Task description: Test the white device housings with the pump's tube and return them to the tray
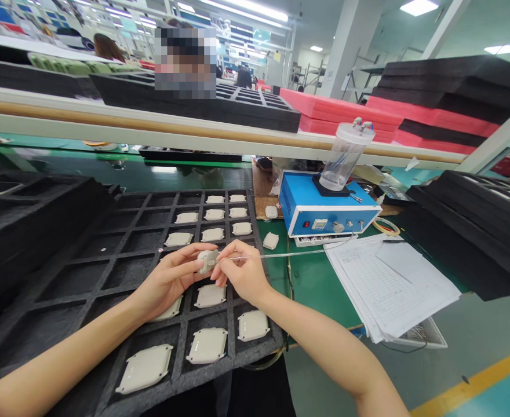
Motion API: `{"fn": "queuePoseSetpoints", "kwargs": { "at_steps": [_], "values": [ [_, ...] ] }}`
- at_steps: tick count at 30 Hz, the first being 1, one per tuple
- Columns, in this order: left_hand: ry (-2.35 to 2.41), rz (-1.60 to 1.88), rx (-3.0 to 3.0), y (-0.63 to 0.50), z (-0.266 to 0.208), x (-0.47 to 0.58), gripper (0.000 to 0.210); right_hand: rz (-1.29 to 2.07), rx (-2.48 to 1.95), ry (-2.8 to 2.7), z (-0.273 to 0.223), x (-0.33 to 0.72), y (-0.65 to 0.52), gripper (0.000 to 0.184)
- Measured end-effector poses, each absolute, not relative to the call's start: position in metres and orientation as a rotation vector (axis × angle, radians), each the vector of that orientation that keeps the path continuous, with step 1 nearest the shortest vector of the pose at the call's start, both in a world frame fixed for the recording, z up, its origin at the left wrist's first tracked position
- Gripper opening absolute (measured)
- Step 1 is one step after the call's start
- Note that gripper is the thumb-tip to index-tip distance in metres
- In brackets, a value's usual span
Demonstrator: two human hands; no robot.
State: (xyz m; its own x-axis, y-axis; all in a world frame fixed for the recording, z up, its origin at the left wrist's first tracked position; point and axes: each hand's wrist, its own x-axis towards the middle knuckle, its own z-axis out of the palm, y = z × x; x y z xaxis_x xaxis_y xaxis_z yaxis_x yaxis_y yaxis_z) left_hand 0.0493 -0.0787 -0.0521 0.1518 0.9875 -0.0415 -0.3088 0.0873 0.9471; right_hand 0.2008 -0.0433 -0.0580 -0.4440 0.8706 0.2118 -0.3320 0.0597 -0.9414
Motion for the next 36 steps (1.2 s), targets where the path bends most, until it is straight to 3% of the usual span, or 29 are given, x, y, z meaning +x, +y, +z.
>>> {"fn": "queuePoseSetpoints", "kwargs": {
  "at_steps": [36],
  "values": [
    [0.824, 1.23, 0.891, -0.0807, -0.0489, 0.0527, 0.025, 1.447, -0.664, -1.417, -0.0507, 0.2058, -0.0531, 0.005]
  ]
}}
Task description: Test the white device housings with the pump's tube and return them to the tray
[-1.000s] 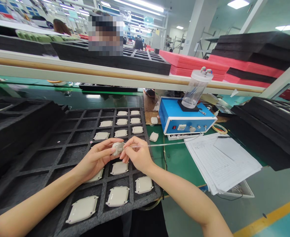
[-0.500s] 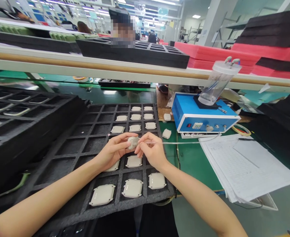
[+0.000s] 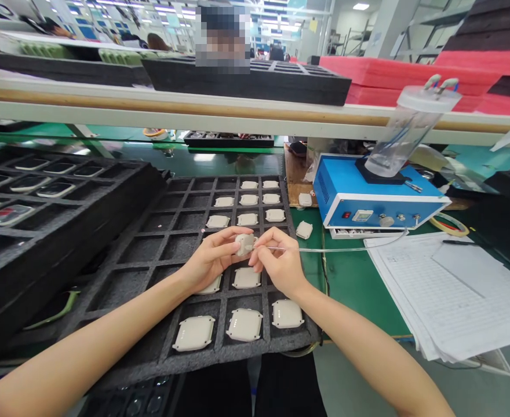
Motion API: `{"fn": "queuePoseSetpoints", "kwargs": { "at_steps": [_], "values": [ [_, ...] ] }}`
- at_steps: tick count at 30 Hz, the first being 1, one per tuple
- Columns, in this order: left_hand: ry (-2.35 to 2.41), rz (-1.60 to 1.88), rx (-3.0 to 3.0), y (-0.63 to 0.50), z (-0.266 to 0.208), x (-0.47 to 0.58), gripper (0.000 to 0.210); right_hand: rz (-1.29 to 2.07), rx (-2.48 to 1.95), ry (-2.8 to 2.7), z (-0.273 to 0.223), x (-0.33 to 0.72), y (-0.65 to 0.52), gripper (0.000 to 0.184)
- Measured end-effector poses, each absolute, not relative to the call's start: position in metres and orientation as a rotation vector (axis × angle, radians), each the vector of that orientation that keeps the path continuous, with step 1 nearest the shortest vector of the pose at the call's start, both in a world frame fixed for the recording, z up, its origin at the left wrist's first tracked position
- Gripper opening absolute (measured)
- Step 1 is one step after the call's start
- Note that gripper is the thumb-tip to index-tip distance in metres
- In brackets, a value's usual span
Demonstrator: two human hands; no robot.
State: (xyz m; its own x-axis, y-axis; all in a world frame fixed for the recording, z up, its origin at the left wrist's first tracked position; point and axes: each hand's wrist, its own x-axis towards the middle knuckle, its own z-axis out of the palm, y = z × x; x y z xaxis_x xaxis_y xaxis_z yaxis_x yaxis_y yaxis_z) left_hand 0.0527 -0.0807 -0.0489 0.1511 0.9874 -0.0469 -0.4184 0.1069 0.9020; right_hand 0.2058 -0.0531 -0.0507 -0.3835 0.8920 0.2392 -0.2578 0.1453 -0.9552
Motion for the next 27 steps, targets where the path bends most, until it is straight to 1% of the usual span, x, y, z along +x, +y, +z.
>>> {"fn": "queuePoseSetpoints", "kwargs": {
  "at_steps": [27],
  "values": [
    [0.834, 1.229, 0.912, -0.0802, -0.0504, 0.0521, 0.026, 1.45, -0.681, -1.45, -0.0489, 0.2062, -0.0529, 0.006]
  ]
}}
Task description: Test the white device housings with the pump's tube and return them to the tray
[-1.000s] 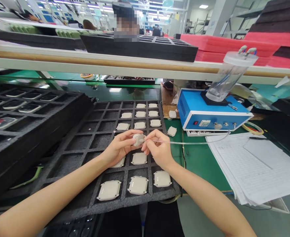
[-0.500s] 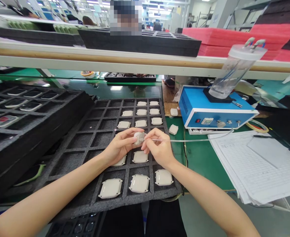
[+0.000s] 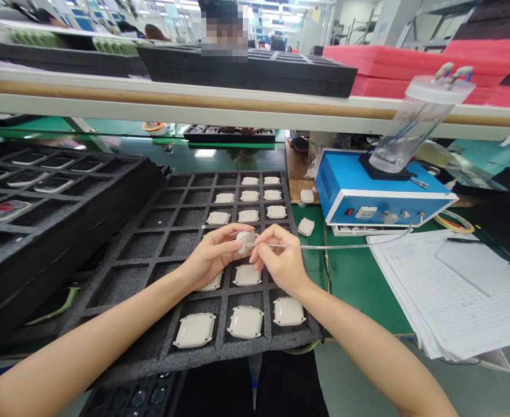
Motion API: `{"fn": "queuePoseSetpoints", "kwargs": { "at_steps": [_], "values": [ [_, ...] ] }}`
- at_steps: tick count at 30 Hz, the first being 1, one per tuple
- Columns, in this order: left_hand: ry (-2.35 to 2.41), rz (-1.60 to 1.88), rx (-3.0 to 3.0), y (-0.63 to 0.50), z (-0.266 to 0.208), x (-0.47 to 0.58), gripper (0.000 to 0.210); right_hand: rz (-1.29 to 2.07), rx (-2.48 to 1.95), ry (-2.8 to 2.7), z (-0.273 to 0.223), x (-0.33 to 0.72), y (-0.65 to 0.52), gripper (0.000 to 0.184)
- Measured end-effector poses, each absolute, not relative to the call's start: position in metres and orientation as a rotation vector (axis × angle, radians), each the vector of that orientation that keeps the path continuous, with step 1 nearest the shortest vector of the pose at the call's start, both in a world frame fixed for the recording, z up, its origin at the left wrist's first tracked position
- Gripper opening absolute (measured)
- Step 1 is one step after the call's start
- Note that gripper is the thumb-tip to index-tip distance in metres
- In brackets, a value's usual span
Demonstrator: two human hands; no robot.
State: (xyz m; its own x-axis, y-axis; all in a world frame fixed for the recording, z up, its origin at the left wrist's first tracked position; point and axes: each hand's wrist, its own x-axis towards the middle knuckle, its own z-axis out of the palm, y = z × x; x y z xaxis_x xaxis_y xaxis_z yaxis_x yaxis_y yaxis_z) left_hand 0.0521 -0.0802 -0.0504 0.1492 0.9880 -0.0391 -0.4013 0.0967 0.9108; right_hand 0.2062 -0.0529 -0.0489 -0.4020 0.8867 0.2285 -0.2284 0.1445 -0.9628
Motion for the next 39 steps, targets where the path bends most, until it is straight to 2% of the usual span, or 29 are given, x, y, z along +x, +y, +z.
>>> {"fn": "queuePoseSetpoints", "kwargs": {
  "at_steps": [39],
  "values": [
    [0.909, 1.201, 0.964, -0.08, -0.0504, 0.0502, 0.026, 1.534, -0.62, -1.395, -0.0533, 0.2032, -0.0484, 0.005]
  ]
}}
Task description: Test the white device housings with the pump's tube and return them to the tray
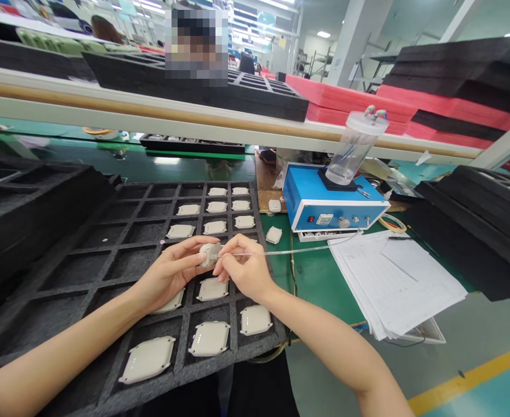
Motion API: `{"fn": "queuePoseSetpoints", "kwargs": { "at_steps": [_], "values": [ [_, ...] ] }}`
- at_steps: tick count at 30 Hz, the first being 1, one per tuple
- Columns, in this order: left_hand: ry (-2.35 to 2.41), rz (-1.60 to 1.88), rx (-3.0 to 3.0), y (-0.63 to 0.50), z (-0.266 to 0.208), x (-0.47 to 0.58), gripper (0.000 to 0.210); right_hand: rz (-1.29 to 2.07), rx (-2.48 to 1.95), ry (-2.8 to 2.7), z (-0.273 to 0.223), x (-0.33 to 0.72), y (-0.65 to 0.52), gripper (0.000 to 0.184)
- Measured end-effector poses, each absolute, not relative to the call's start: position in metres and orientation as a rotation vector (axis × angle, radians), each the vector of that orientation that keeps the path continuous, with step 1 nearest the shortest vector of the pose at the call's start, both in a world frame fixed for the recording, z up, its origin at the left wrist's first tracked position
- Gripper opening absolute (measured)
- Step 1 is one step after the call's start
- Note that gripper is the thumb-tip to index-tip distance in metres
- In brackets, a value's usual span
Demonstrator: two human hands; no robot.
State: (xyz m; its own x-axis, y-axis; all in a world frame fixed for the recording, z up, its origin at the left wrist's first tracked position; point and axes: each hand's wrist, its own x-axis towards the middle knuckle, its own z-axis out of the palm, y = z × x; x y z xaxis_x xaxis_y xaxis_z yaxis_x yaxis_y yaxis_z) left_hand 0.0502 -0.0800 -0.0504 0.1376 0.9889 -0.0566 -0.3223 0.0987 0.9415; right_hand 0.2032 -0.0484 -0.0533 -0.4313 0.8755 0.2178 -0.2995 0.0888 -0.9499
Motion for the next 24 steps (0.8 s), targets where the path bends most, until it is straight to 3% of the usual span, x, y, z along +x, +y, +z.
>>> {"fn": "queuePoseSetpoints", "kwargs": {
  "at_steps": [24],
  "values": [
    [0.908, 1.203, 0.965, -0.0798, -0.0498, 0.051, 0.026, 1.536, -0.615, -1.386, -0.0534, 0.2023, -0.0485, 0.007]
  ]
}}
